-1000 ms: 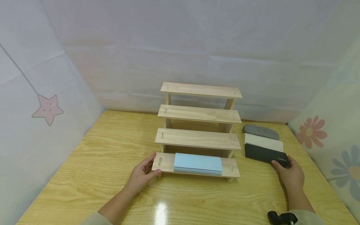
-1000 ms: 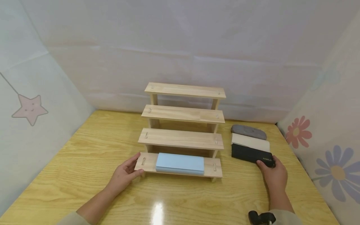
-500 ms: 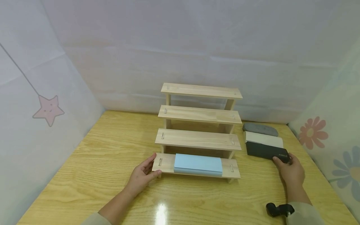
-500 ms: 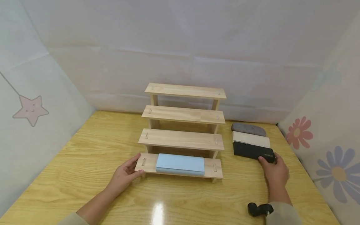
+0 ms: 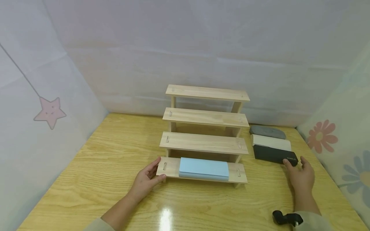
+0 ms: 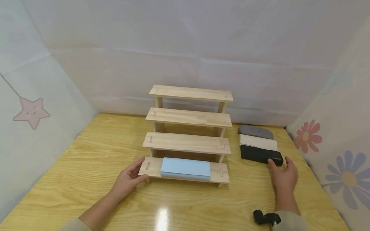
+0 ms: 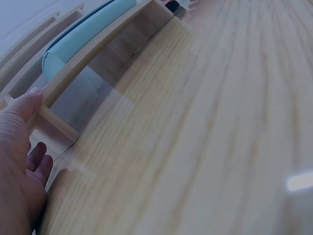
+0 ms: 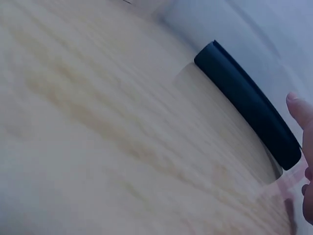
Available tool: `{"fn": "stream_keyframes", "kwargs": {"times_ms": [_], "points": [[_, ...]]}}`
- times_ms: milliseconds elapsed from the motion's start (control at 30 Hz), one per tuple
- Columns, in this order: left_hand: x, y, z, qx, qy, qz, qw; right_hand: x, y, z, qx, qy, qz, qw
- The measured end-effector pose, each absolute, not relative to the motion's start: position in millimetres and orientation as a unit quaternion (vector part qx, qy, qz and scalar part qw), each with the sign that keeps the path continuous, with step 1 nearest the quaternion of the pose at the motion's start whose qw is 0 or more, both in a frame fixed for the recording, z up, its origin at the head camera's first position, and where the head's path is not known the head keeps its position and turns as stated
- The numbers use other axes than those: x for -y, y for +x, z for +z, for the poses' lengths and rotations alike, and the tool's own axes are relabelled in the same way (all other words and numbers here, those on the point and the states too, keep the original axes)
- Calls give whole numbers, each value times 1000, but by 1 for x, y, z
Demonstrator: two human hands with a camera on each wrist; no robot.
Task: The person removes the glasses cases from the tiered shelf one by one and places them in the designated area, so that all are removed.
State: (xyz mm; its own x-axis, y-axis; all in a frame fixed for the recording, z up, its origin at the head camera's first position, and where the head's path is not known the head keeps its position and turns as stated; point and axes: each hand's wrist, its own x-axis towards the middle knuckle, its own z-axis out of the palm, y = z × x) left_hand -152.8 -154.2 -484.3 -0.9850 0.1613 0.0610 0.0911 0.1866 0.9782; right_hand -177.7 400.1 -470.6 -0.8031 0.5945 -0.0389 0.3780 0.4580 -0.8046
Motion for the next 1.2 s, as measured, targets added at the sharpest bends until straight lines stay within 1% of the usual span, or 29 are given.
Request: {"fn": "stream_keyframes", "kwargs": {"times_ms": [267, 533, 733, 1000, 1200], "points": [[155, -153, -484, -770, 82, 632, 27, -370, -168, -458, 812, -262, 493, 170], [155, -153, -484, -772, 79, 630, 31, -337, -167, -443, 812, -196, 503, 221], [154, -153, -482, -771, 84, 630, 28, -316, -166, -432, 822, -164, 497, 223], [153, -154, -482, -768, 88, 634, 26, -290, -157, -410, 842, -105, 484, 215], [154, -154, -484, -773, 81, 628, 27, -273, -148, -401, 841, 13, 482, 245]]}}
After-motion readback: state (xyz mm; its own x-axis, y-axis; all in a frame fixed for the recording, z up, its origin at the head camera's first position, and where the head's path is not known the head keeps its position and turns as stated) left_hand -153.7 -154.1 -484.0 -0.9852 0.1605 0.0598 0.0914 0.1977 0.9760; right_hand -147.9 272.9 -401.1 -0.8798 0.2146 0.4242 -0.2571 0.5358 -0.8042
